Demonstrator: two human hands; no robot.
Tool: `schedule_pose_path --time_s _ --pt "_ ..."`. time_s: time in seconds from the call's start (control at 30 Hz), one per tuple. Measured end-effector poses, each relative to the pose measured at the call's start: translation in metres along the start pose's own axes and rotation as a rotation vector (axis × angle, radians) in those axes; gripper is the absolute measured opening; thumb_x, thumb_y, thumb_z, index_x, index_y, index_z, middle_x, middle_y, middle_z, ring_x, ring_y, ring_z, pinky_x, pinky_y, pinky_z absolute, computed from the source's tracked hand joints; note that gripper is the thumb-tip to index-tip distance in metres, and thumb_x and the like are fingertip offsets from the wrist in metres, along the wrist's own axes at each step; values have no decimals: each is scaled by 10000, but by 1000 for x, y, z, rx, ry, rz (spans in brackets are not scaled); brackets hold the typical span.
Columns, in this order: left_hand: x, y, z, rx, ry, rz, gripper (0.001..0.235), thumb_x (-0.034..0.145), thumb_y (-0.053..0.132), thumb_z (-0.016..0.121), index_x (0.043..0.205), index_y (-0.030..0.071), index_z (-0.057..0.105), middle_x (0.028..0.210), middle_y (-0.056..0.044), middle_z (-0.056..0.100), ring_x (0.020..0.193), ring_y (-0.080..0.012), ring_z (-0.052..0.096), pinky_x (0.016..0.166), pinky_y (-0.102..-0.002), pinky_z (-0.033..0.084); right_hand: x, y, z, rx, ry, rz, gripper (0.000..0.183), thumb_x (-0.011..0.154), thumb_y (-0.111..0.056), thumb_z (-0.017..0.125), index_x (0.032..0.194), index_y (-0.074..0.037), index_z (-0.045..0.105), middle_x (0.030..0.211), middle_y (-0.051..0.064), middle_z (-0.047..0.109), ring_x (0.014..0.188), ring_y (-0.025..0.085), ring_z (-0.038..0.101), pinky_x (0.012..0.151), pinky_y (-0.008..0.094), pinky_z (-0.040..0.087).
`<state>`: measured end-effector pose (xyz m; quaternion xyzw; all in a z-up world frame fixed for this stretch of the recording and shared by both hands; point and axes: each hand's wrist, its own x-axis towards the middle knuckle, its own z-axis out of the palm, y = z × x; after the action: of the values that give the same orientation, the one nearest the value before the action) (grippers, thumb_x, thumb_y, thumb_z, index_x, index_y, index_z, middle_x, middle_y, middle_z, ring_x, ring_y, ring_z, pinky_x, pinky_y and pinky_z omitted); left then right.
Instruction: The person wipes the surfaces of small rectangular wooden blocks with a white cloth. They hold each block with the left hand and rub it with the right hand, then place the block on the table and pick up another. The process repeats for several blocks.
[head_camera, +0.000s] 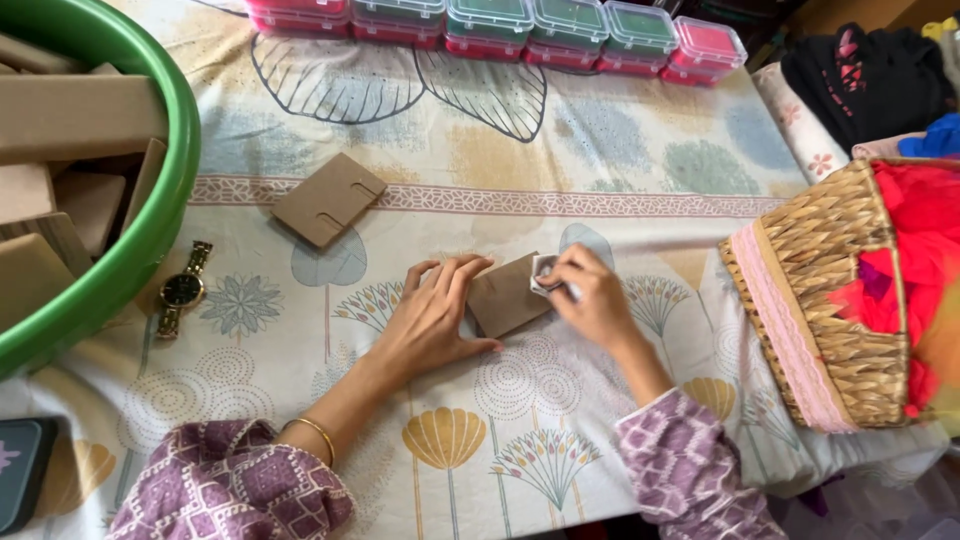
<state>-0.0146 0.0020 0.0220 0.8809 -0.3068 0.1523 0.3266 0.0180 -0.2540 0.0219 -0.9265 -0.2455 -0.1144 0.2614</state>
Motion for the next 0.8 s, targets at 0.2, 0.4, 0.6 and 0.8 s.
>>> schedule_pose_path --time_s 0.2,0.4,0.6,0.8 --pt "0 -4 5 8 -2 0 1019 602 527 843 1363 45 366 1283 -148 521 1179 -281 534 1070 -464 294 -6 -53 24 28 -97 -305 144 763 -63 669 901 -89 699 982 49 655 930 212 599 873 383 533" --pt "1 1 1 -5 -50 -40 1056 588 567 840 1355 26 355 1251 -164 523 1163 -302 527 1065 -482 290 1 1 16 -87 23 -53 245 925 -168 619 1160 -137 679 1208 43 636 1068 207 558 1000 400 453" --pt "-1 -2 5 1 2 -13 1072 558 573 837 1333 9 357 1263 -176 527 1171 -309 528 1054 -487 305 -9 -39 27 -225 -118 -127 263 887 -146 614 1136 -162 699 1141 -17 647 1008 191 521 925 389 427" --pt "2 1 1 -40 -62 -58 1041 593 523 851 1353 18 348 1268 -176 509 1153 -306 530 1063 -487 302 -2 -26 24 -1 -45 -261 298 849 -67 633 1139 -112 686 1207 18 613 1051 188 551 954 353 519"
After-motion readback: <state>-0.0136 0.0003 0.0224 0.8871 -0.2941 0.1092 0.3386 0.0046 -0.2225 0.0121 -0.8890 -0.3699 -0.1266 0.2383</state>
